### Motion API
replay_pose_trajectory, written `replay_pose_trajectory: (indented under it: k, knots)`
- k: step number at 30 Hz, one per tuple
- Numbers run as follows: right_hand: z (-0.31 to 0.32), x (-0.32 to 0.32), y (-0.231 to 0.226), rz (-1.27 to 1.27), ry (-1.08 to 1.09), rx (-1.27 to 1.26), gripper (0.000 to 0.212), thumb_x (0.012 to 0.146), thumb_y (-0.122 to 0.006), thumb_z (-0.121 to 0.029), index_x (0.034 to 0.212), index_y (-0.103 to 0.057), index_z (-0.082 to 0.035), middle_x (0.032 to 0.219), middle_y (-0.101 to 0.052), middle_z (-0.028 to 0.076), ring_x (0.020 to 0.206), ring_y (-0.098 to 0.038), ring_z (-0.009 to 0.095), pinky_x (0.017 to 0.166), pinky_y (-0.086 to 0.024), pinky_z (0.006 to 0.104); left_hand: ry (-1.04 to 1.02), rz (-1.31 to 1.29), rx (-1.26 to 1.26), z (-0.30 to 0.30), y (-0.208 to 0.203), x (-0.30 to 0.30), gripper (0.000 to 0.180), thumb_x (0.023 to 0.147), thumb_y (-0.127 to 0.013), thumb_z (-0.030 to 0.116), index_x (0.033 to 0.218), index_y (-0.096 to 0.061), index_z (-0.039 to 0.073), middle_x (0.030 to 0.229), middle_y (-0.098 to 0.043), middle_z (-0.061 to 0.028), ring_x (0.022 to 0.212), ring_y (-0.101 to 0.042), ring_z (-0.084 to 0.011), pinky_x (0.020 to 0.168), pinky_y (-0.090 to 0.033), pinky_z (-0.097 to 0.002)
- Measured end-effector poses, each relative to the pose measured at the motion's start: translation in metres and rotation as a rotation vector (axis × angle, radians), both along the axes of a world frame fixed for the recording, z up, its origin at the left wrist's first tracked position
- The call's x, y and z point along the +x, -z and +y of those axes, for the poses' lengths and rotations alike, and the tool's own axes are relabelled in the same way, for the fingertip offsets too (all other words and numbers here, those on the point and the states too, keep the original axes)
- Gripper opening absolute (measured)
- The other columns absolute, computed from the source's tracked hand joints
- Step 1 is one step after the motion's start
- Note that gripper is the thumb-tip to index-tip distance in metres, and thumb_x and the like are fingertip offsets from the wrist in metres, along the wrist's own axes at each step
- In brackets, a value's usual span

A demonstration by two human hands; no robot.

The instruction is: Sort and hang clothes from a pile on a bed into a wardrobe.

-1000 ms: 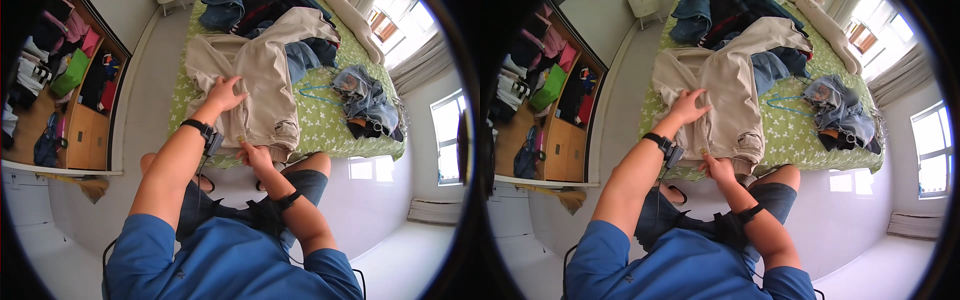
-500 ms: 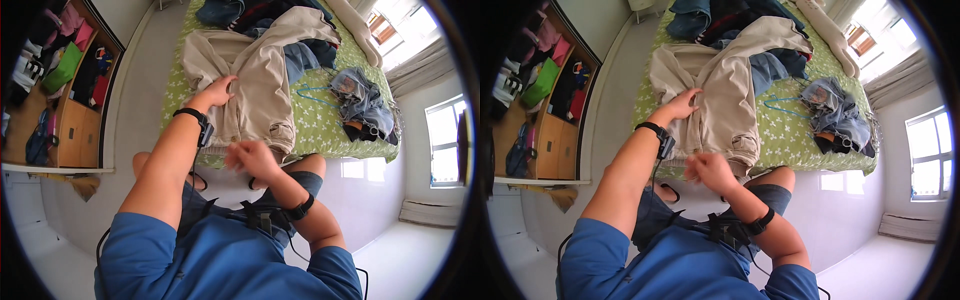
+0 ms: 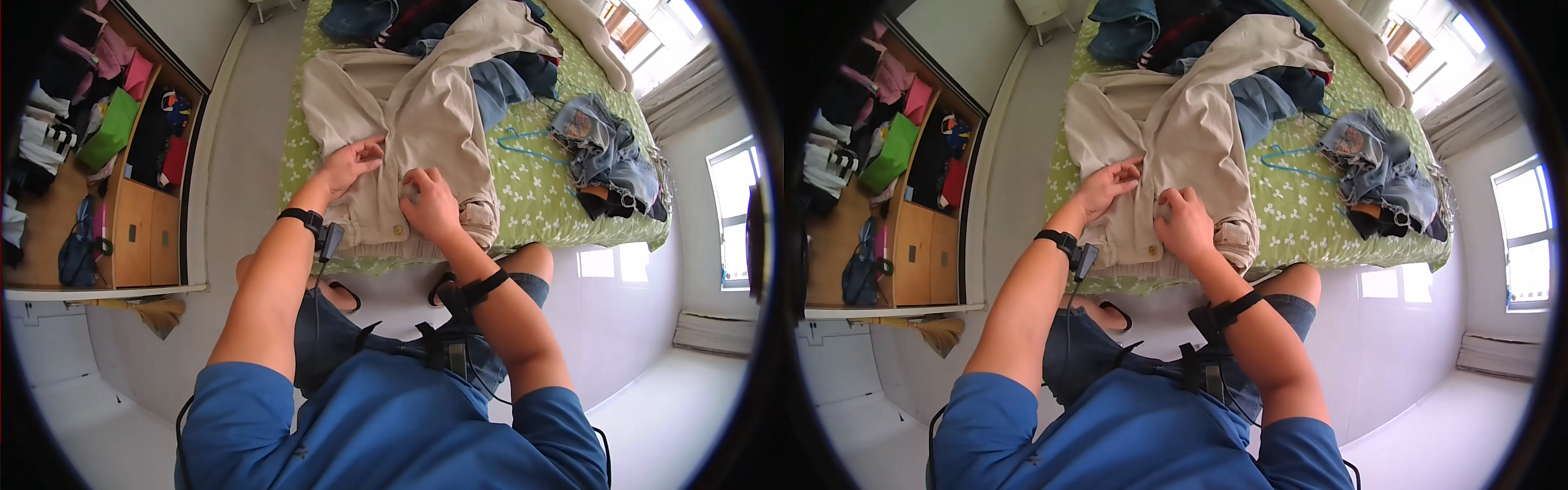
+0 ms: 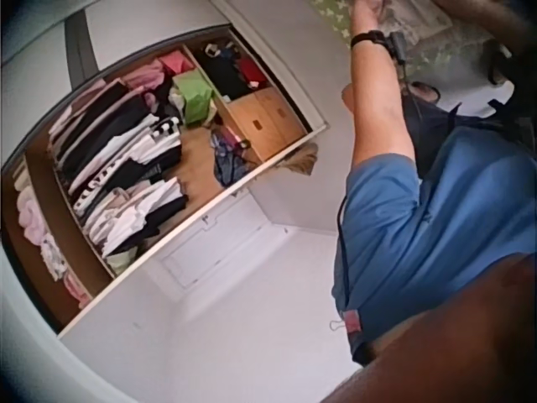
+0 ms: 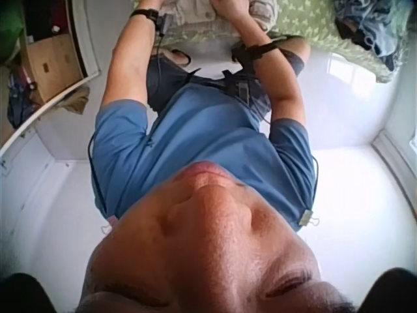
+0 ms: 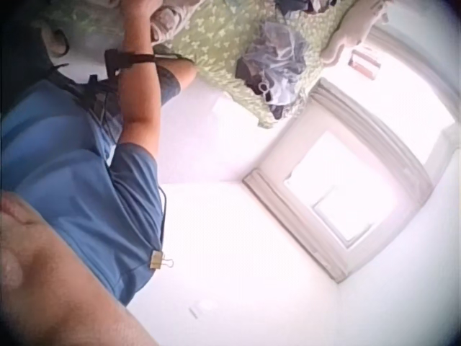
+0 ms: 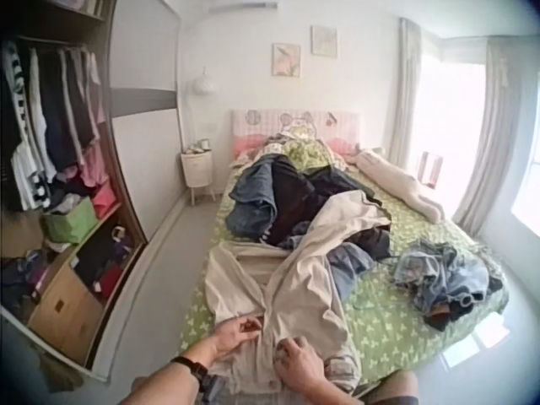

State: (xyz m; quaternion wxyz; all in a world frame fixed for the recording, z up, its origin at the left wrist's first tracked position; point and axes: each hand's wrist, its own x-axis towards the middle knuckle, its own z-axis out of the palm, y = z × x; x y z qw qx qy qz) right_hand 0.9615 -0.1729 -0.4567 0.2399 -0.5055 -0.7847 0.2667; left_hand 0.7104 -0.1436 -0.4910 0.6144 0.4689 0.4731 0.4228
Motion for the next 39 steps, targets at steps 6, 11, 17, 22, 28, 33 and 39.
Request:
replay_pose_trajectory:
  k: [6, 11, 17, 22, 28, 33, 39]
  knots:
    - [-0.004, -0.007, 0.004, 0.015, -0.029, -0.006, 0.039, 0.081, -0.083, -0.023, 0.117, -0.069, -0.020, 0.124, -0.060, 0.009, 0.117, -0.063, 0.034, 0.094, -0.058, 0.0472, -0.064, 0.304, 0.120, -0.007, -0.002, 0.007, 0.019, 0.099, -0.073, 0.008, 0.117, -0.071, 0.006, 0.152, -0.058, -0.0053, 0.126, -0.061, -0.0180, 0.108, -0.049, -0.0332]
    - [-0.007, -0.017, 0.001, 0.003, -0.157, 0.167, 0.053, 0.077, -0.088, -0.022, 0.126, -0.068, -0.017, 0.129, -0.057, 0.013, 0.123, -0.058, 0.038, 0.102, -0.053, 0.0482, -0.113, 0.830, 0.630, -0.010, -0.029, 0.019, 0.029, 0.099, -0.069, 0.004, 0.127, -0.071, 0.011, 0.145, -0.061, -0.0127, 0.130, -0.060, -0.0345, 0.111, -0.048, -0.0419]
    - [0.004, -0.019, 0.019, 0.061, -0.125, 0.170, 0.080, 0.070, -0.092, -0.027, 0.140, -0.060, -0.009, 0.132, -0.054, 0.017, 0.127, -0.054, 0.041, 0.108, -0.050, 0.0484, -0.093, 0.777, 0.578, -0.005, 0.001, 0.009, 0.041, 0.104, -0.063, 0.008, 0.145, -0.062, 0.014, 0.148, -0.062, -0.0113, 0.136, -0.057, -0.0331, 0.115, -0.046, -0.0425]
    - [0.000, -0.028, 0.007, 0.072, -0.062, 0.138, 0.069, 0.070, -0.092, -0.030, 0.132, -0.067, -0.011, 0.129, -0.055, 0.015, 0.128, -0.053, 0.042, 0.105, -0.051, 0.0507, -0.154, 0.730, 0.400, -0.010, 0.004, 0.011, 0.038, 0.108, -0.059, 0.016, 0.146, -0.057, 0.014, 0.145, -0.064, -0.0141, 0.135, -0.057, -0.0339, 0.116, -0.044, -0.0414]
    - [0.011, -0.040, 0.017, 0.251, -0.096, -0.126, 0.023, 0.087, -0.075, -0.019, 0.107, -0.081, -0.009, 0.112, -0.072, 0.019, 0.107, -0.067, 0.043, 0.094, -0.056, 0.0491, -0.148, 0.558, 0.439, 0.001, 0.018, 0.004, 0.030, 0.108, -0.058, 0.014, 0.137, -0.063, 0.010, 0.143, -0.067, -0.0134, 0.131, -0.061, -0.0328, 0.114, -0.046, -0.0413]
    - [0.026, -0.038, 0.025, 0.152, -0.170, -0.195, 0.028, 0.089, -0.067, -0.011, 0.114, -0.081, -0.012, 0.111, -0.075, 0.020, 0.101, -0.071, 0.043, 0.091, -0.058, 0.0492, -0.115, 0.622, 0.433, 0.003, 0.016, 0.003, 0.028, 0.107, -0.058, 0.012, 0.134, -0.066, 0.011, 0.145, -0.067, -0.0123, 0.134, -0.060, -0.0333, 0.114, -0.046, -0.0413]
    - [0.022, -0.060, 0.019, -0.076, -0.135, 0.064, 0.022, 0.092, -0.063, -0.014, 0.107, -0.079, -0.011, 0.107, -0.077, 0.018, 0.095, -0.074, 0.041, 0.085, -0.059, 0.0513, -0.059, 0.741, 0.416, 0.001, 0.018, -0.001, 0.036, 0.106, -0.059, 0.013, 0.142, -0.066, 0.014, 0.156, -0.060, -0.0109, 0.142, -0.054, -0.0325, 0.121, -0.042, -0.0415]
